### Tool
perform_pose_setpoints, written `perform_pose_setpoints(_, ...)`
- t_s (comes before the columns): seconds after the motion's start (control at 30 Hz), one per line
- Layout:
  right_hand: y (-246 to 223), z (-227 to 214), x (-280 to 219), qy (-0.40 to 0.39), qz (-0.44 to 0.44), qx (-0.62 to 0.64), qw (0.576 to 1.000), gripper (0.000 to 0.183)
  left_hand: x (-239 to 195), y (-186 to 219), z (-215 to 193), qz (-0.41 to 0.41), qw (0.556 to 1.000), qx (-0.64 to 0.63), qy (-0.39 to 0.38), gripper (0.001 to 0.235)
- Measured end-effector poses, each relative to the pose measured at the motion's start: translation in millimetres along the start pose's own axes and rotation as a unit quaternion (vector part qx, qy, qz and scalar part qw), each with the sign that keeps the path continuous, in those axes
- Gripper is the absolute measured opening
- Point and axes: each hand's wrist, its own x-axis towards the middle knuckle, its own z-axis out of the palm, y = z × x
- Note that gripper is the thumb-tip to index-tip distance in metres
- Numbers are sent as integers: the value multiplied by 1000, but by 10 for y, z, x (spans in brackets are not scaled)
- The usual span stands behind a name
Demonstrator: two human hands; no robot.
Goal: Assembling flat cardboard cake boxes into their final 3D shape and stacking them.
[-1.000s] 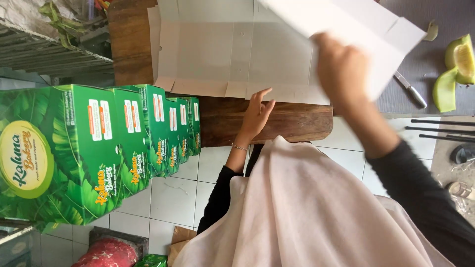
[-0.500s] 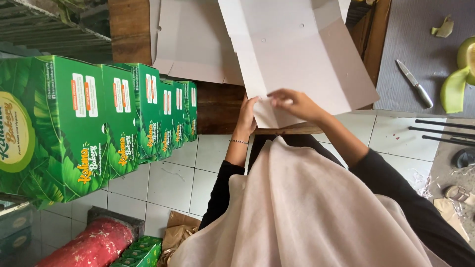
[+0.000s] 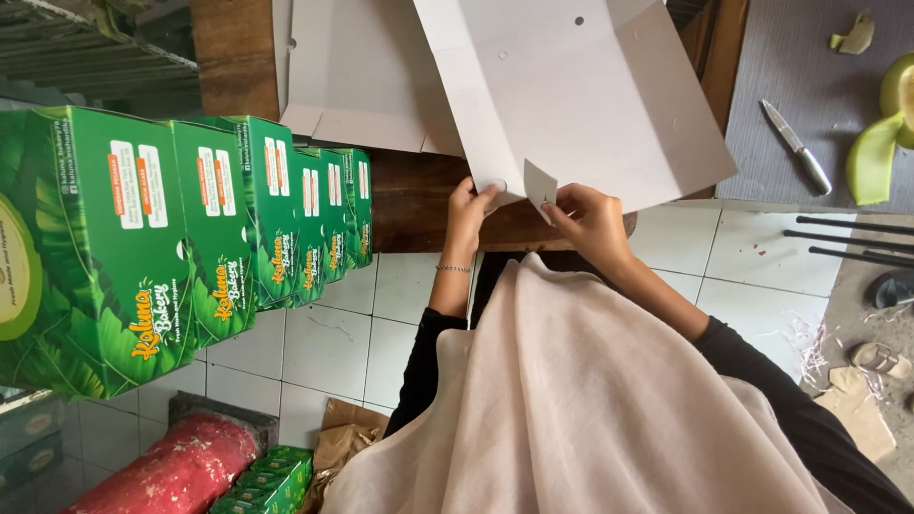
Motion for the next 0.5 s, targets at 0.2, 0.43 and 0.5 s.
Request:
perform_pose_setpoints(0.2,115,65,252,-28,150,68,986,28,-423,225,184,71,978,195,-28,47)
perform_pose_setpoints(0.43,-71,-45,281,-94,168,135,972,27,-605,359,280,81,978,191,18,44)
perform_pose_setpoints(0.5,-151,-102,240,-94,172,136,971,28,-688,451,309,85,978,192,17,45)
